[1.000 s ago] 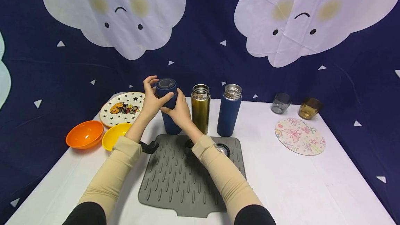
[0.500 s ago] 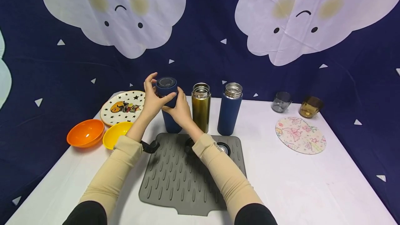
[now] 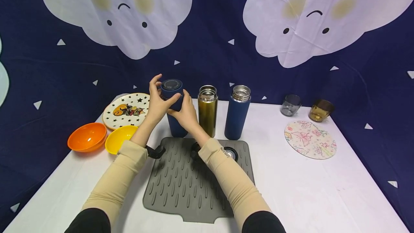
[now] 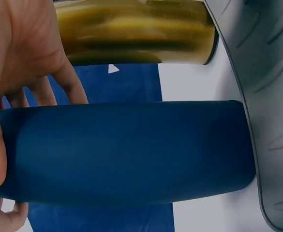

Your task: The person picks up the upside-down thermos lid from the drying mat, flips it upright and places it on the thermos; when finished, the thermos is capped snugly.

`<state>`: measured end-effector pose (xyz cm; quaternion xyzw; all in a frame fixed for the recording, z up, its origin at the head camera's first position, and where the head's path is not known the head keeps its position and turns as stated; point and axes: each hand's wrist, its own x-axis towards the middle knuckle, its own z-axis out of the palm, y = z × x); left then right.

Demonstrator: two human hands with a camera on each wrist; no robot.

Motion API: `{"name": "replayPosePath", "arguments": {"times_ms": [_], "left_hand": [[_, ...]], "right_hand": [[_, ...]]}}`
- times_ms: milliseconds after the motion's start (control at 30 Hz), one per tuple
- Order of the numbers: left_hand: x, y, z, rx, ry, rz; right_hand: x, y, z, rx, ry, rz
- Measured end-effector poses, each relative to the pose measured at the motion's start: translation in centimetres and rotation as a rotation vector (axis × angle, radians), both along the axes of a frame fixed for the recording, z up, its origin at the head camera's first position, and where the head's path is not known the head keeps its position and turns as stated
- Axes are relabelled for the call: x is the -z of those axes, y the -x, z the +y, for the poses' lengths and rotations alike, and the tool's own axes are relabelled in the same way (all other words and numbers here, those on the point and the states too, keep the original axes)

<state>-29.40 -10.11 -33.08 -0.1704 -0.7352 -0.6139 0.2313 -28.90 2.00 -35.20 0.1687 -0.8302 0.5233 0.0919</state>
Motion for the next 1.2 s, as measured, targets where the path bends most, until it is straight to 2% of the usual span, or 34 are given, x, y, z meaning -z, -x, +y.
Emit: {"name": "replayPosePath", "arguments": {"times_ms": [167, 267, 400, 500, 633, 733, 800, 967, 1200], "left_hand": [[-0.2, -0.1, -0.2, 0.078, -0.079, -0.011], [-0.8, -0.6, -0.1, 0.060, -0.059, -0.018], [-1.8, -1.8, 0.3, 0.025, -0.023, -0.021], [-2.1, -2.3, 0.3, 0.047, -0.060, -0.022], [-1.1, -1.2, -0.1, 0.081, -0.128, -0.051], [-0.4, -0.1, -0.2, 0.065, -0.123, -0.084], [-0.3, 0.1, -0.1, 0.044, -0.099, -0.087], [-0.1, 0.1, -0.2, 0.021, -0.069, -0.063], [-0.1, 0.1, -0.2, 0.005, -0.019, -0.078]], "right_hand": [[-0.1, 0.0, -0.1, -0.001, 0.006, -0.011], [-0.2, 0.0, -0.1, 0.001, 0.010, -0.004], [-0.3, 0.0, -0.1, -0.003, 0.008, 0.007], [-0.3, -0.1, -0.1, -0.006, 0.008, -0.001], [-0.2, -0.2, -0.1, -0.006, 0.011, -0.014], [-0.2, -0.1, -0.1, 0.000, 0.008, -0.019], [-0.2, -0.1, -0.1, 0.001, 0.007, -0.021], [-0.1, -0.1, 0.0, -0.004, 0.013, -0.019], [0.0, 0.0, 0.0, -0.008, 0.013, -0.005]]}}
